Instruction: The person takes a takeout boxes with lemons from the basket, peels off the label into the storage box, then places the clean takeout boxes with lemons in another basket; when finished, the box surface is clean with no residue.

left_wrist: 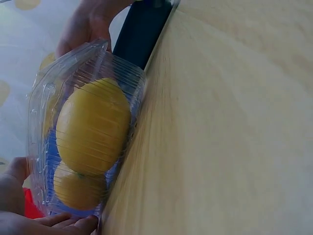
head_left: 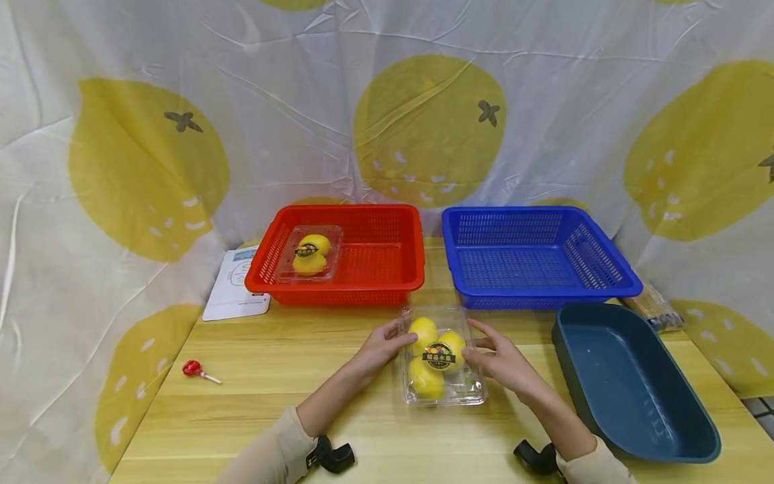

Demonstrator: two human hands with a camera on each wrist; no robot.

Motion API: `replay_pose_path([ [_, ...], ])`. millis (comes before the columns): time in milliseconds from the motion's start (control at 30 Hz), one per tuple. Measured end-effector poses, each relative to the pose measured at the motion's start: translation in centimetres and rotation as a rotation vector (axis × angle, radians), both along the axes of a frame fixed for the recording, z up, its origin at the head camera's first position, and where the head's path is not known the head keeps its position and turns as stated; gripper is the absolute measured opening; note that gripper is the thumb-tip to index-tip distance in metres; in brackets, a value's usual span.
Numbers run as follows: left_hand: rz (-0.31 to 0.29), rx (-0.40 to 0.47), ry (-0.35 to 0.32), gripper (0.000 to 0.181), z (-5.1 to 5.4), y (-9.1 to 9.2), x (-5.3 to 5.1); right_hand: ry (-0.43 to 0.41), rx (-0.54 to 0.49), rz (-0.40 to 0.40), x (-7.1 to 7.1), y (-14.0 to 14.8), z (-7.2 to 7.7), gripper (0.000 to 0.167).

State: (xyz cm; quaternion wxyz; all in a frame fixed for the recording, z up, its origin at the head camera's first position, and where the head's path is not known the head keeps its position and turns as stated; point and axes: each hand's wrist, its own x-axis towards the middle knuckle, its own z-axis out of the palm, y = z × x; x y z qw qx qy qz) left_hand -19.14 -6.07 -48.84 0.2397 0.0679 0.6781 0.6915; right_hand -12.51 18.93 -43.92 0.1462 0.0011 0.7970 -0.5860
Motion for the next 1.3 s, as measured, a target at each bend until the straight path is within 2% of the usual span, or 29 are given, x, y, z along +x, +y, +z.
replay_pose_path([
  [100, 0.006, 0.000, 0.005, 0.076, 0.1, 0.0, 0.1, 0.010, 0.007, 0.002, 0.0, 0.1, -0.1, 0.071],
  [167, 0.006, -0.006, 0.014, 0.075, 0.2, 0.1, 0.1, 0.036, 0.063, 0.001, -0.1, 0.1, 0.1, 0.072],
  [267, 0.007, -0.018, 0.024, 0.074, 0.2, 0.1, 0.1, 0.126, 0.211, -0.008, -0.5, 0.1, 0.9, 0.072],
  [367, 0.012, -0.033, 0.029, 0.073, 0.2, 0.0, 0.1, 0.255, 0.377, -0.016, -1.1, -0.3, 2.1, 0.067],
  [433, 0.014, -0.047, 0.040, 0.073, 0.1, 0.0, 0.0, 0.329, 0.449, 0.011, -1.5, -0.8, 2.8, 0.059],
  [533, 0.018, -0.056, 0.050, 0.073, 0.1, -0.1, 0.0, 0.382, 0.523, 0.093, -2.0, -1.8, 3.5, 0.050],
  [667, 0.020, -0.058, 0.054, 0.073, 0.1, -0.1, -0.1, 0.357, 0.605, 0.184, -2.4, -3.3, 3.6, 0.048],
  [867, 0.017, -0.069, 0.073, 0.070, -0.2, 0.1, -0.1, 0.333, 0.678, 0.212, -2.7, -4.1, 3.4, 0.041],
  [967, 0.018, -0.072, 0.092, 0.068, -0.3, 0.1, -0.1, 0.321, 0.677, 0.218, -2.8, -4.1, 3.4, 0.038],
  [1167, 0.029, -0.083, 0.090, 0.068, -0.3, 0.0, 0.0, 0.277, 0.633, 0.209, -2.9, -4.1, 3.4, 0.032],
  [1300, 0.026, -0.091, 0.101, 0.068, -0.2, 0.0, 0.0, 0.301, 0.613, 0.206, -2.9, -4.0, 3.4, 0.023],
])
